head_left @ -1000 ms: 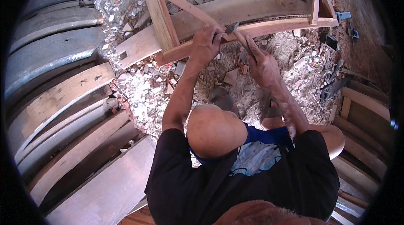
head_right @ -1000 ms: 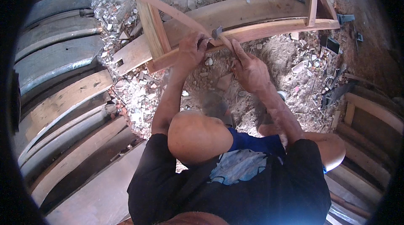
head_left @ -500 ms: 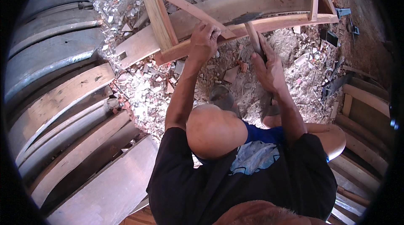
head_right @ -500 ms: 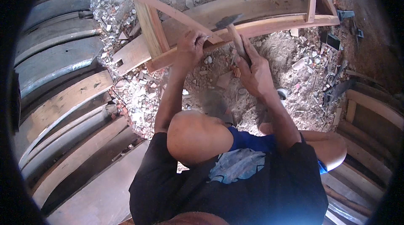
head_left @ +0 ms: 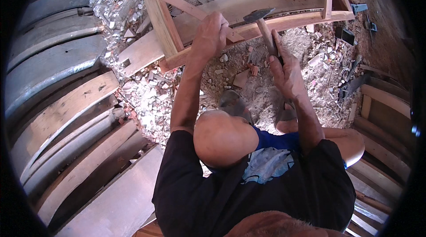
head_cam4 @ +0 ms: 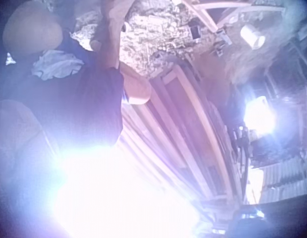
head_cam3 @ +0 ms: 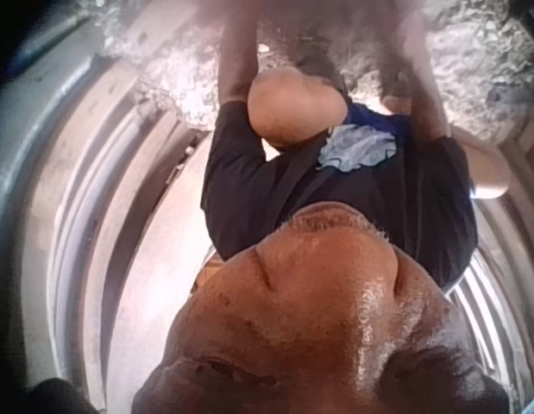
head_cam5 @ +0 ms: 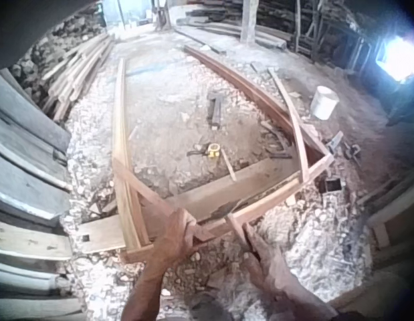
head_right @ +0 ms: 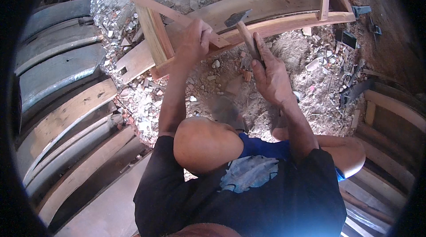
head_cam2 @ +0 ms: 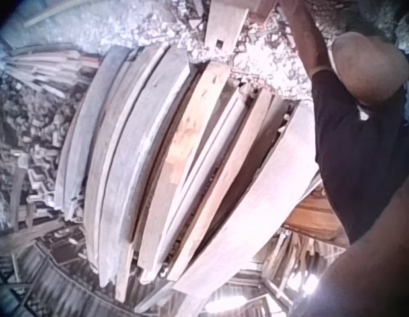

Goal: The person sits on the ground and assembles a wooden frame by positioning planks and hammering nails to join them. The person repeatedly adjusts the frame and hammers nails at multiple joints.

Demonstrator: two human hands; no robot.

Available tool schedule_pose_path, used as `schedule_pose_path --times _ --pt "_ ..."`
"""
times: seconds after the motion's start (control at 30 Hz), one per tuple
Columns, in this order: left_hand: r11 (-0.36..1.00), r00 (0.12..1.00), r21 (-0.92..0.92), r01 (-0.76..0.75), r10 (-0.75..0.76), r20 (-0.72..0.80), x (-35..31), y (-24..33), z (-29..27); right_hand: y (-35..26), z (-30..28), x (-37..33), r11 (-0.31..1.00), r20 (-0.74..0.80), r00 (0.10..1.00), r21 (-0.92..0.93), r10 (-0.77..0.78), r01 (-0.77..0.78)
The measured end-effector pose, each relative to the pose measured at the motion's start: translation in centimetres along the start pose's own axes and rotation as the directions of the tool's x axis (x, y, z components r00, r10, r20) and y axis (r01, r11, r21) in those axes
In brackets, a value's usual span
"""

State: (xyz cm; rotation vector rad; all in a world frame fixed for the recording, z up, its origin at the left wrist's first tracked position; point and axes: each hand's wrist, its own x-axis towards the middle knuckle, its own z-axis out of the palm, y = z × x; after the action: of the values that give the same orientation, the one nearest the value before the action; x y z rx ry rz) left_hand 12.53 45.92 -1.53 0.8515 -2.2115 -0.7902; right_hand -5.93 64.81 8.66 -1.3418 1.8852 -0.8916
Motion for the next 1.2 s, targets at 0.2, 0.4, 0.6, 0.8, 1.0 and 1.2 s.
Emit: schedule_pose_path --times 0.2,0.4,0.6,0.8,1.0,1.2 --pt "0.996 0.995 -0.021 -0.083 0.082 -0.059 -0.8 -0.8 1.2 0.0 0.8 0.8 0.969 0.035 0.985 -0.176 -0.168 0.172" --pt "1.0 0.998 -0.015 -0.001 0.0 -0.066 -0.8 0.2 1.4 -0.1 1.4 0.6 0.914 -0.089 0.921 -0.187 -0.38 0.359" --pt "0.999 0.997 -0.015 0.033 -0.034 -0.064 -0.8 0.2 1.1 -0.9 1.0 1.0 0.934 -0.011 0.951 -0.192 -0.308 0.301" --pt "0.997 0.998 0.016 0.069 -0.069 0.013 -0.9 0.2 0.9 0.0 0.7 1.2 0.932 0.06 0.973 -0.282 -0.221 0.229" --pt "0.999 0.999 -0.048 0.001 -0.002 -0.033 -1.0 -0.7 1.4 -0.4 1.2 0.9 0.943 0.009 0.976 -0.256 -0.219 0.214" --pt "0.992 0.992 0.124 -0.034 0.049 -0.119 -1.9 -0.9 -0.3 -1.0 -0.1 0.0 0.995 0.007 1.0 0.1 0.014 -0.015"
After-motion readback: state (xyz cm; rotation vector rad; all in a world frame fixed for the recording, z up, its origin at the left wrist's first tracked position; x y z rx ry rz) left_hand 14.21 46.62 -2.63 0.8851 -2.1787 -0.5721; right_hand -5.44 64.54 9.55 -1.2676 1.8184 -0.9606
